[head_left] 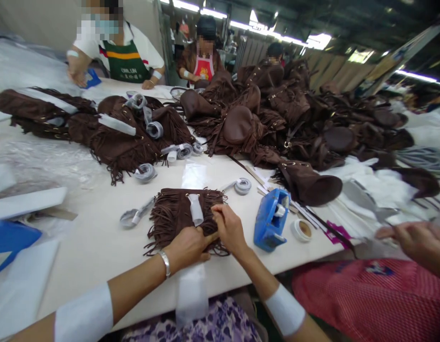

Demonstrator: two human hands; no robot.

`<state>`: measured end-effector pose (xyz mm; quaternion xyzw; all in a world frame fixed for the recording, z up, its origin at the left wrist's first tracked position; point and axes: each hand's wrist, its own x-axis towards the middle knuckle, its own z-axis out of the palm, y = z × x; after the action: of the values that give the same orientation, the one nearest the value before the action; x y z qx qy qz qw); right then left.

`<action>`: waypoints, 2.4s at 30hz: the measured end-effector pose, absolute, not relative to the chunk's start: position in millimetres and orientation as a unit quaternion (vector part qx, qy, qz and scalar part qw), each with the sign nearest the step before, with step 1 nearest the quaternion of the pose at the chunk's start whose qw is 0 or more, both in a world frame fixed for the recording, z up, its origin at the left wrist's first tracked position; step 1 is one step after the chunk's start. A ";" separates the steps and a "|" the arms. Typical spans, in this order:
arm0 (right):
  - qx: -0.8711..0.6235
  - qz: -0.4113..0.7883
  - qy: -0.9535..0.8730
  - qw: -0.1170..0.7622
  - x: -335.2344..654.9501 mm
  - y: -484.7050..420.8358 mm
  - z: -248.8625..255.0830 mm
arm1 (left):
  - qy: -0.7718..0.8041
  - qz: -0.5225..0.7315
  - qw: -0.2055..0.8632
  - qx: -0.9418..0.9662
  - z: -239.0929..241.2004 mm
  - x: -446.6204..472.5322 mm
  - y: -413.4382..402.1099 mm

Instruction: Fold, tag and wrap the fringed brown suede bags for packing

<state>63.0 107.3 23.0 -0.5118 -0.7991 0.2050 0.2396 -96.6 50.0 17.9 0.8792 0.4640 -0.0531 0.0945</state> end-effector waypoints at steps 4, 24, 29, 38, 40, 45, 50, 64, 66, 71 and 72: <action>-0.516 0.255 -0.754 0.318 57.8 67.7 -8.7 | 0.477 -0.025 0.087 0.874 13.8 -100.4 41.7; -0.333 0.150 -0.912 0.186 33.3 19.0 14.7 | 0.499 0.223 0.118 0.829 -9.1 -159.1 -4.1; -0.313 0.132 -0.935 0.100 34.9 31.3 10.0 | 0.574 0.294 0.061 0.762 -14.5 -180.9 -27.4; -0.307 0.072 -0.947 0.057 28.8 31.3 14.6 | 0.703 0.340 0.031 0.624 -40.8 -180.7 -60.9; -0.304 0.049 -0.950 0.046 26.4 29.2 16.4 | 0.702 0.335 0.041 0.627 -47.5 -178.1 -54.4; -0.291 -0.019 -0.957 0.011 15.5 25.7 19.4 | 0.698 0.338 0.046 0.630 -55.6 -177.7 -45.4; -0.292 -0.068 -0.954 0.011 8.1 24.7 13.9 | 0.678 0.347 0.034 0.647 -37.4 -190.1 -49.9; -0.324 -0.011 -0.946 0.021 8.3 32.8 10.5 | 0.641 0.212 0.164 0.719 5.3 -266.8 164.5; -0.313 -0.014 -0.950 0.007 5.4 35.2 12.3 | 0.621 0.173 0.205 0.736 0.3 -274.4 178.3; -0.276 -0.022 -0.961 -0.025 -0.1 45.0 11.6 | 0.590 0.138 0.260 0.752 -7.8 -280.2 189.4; -0.268 -0.024 -0.963 -0.027 -0.7 47.1 10.4 | 0.591 0.132 0.268 0.750 -9.3 -278.8 190.8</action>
<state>-0.7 47.1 10.4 -0.2677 -0.9628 -0.0239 -0.0268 -278.8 190.8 -9.3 0.7496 0.5906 0.1316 0.2681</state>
